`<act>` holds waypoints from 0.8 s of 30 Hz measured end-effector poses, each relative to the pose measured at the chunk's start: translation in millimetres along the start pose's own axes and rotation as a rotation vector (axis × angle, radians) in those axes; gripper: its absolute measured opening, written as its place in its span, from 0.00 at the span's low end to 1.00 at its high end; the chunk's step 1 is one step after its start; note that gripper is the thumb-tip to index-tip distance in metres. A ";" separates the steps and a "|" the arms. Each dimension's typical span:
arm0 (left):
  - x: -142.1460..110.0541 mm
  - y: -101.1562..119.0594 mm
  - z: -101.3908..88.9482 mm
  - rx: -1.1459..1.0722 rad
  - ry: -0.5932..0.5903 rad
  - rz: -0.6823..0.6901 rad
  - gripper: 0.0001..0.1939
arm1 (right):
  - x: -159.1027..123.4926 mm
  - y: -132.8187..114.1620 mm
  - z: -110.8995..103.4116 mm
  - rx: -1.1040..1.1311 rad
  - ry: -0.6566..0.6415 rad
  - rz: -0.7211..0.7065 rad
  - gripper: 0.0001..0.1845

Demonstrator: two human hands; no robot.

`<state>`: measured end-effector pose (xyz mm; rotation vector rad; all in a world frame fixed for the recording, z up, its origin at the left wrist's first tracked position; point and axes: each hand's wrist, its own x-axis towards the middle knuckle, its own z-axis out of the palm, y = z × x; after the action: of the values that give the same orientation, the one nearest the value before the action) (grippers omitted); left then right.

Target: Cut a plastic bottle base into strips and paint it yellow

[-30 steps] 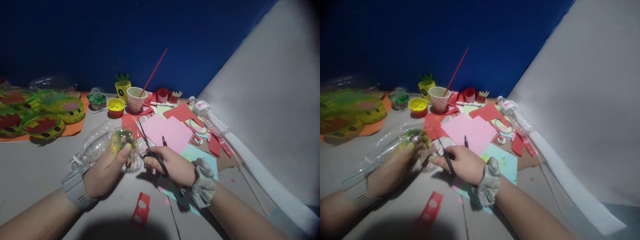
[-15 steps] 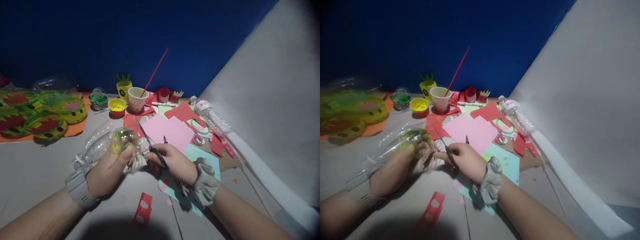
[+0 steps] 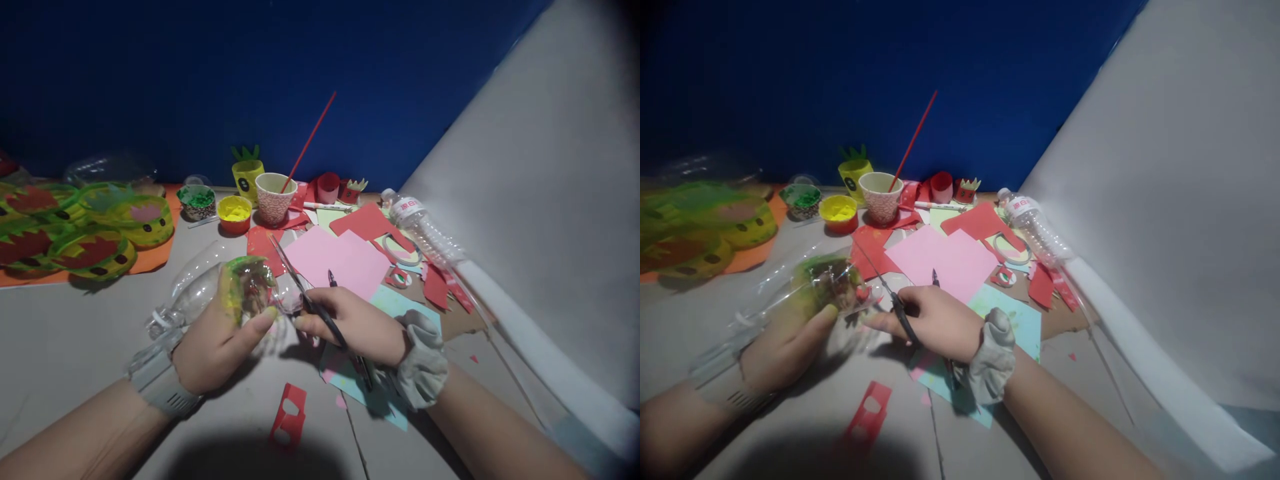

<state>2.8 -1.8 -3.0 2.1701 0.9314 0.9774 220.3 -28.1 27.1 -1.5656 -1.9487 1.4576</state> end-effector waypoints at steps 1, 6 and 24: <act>0.0 -0.2 0.1 -0.004 -0.003 -0.003 0.20 | -0.3 -0.6 0.3 -0.023 0.005 0.003 0.24; -0.5 -1.6 0.1 0.011 -0.040 0.010 0.19 | -0.7 -2.6 2.1 -0.117 0.040 0.050 0.27; 1.5 1.8 5.3 -0.005 -0.021 -0.116 0.17 | 1.3 -5.3 15.9 -0.038 0.067 0.111 0.30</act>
<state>8.4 -2.9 -4.1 2.0931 1.0309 0.8992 205.5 -35.1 23.4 -1.7412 -1.8904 1.3970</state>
